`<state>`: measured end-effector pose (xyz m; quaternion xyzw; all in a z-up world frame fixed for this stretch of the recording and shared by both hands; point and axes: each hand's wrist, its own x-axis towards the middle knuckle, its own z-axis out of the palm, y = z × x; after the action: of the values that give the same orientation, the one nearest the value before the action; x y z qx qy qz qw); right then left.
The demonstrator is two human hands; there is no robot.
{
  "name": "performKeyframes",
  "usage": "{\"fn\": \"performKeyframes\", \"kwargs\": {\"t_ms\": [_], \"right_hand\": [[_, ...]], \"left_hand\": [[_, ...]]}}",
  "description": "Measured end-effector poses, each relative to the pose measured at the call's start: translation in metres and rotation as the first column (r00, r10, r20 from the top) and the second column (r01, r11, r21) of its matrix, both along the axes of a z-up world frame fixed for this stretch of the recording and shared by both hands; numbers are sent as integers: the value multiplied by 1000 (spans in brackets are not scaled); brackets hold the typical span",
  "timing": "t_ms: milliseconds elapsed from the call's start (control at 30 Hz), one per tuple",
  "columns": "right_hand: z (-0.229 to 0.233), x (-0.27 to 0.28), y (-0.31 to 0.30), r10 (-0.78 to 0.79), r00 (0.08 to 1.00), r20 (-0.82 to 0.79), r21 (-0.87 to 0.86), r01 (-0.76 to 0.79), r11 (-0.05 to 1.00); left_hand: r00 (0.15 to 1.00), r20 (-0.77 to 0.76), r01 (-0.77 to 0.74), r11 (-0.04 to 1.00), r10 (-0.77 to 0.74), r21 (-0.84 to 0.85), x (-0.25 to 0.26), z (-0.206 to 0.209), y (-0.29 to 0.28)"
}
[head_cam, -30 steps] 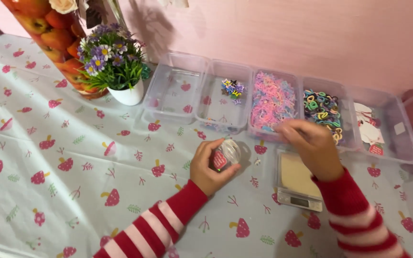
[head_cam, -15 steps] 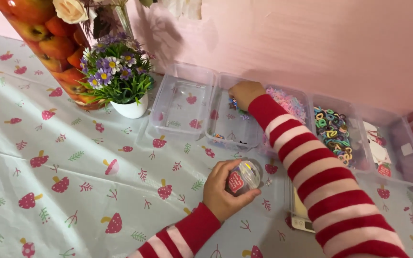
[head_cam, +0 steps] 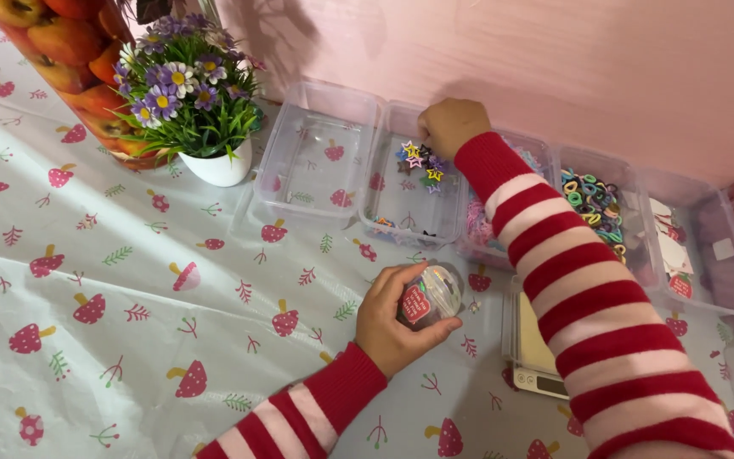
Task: The person is sorting and packing various small accessories like beads and charms into small holographic bags, using a digital scale to check weights.
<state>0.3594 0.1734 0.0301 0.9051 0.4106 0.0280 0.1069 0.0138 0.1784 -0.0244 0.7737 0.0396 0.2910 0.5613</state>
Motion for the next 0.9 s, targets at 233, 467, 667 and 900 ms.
{"fn": "performKeyframes", "kwargs": {"t_ms": [233,467,667,900], "right_hand": [[-27,-2,-5,123,982,142,-261,-82,962],[-33,-7,-4,-10,999,38,-256,20,966],[-25,-10,-5,-16,999,-40,-170,9,985],[20,-31,-17,-66,976,-205,83,85,993]], "left_hand": [[1000,16,-7,1000,7,19,2,-2,0],[997,70,43,999,-41,-25,1,-1,2],[995,97,43,999,-39,-33,0,0,2],[995,84,48,998,-44,-46,1,-4,2]]}}
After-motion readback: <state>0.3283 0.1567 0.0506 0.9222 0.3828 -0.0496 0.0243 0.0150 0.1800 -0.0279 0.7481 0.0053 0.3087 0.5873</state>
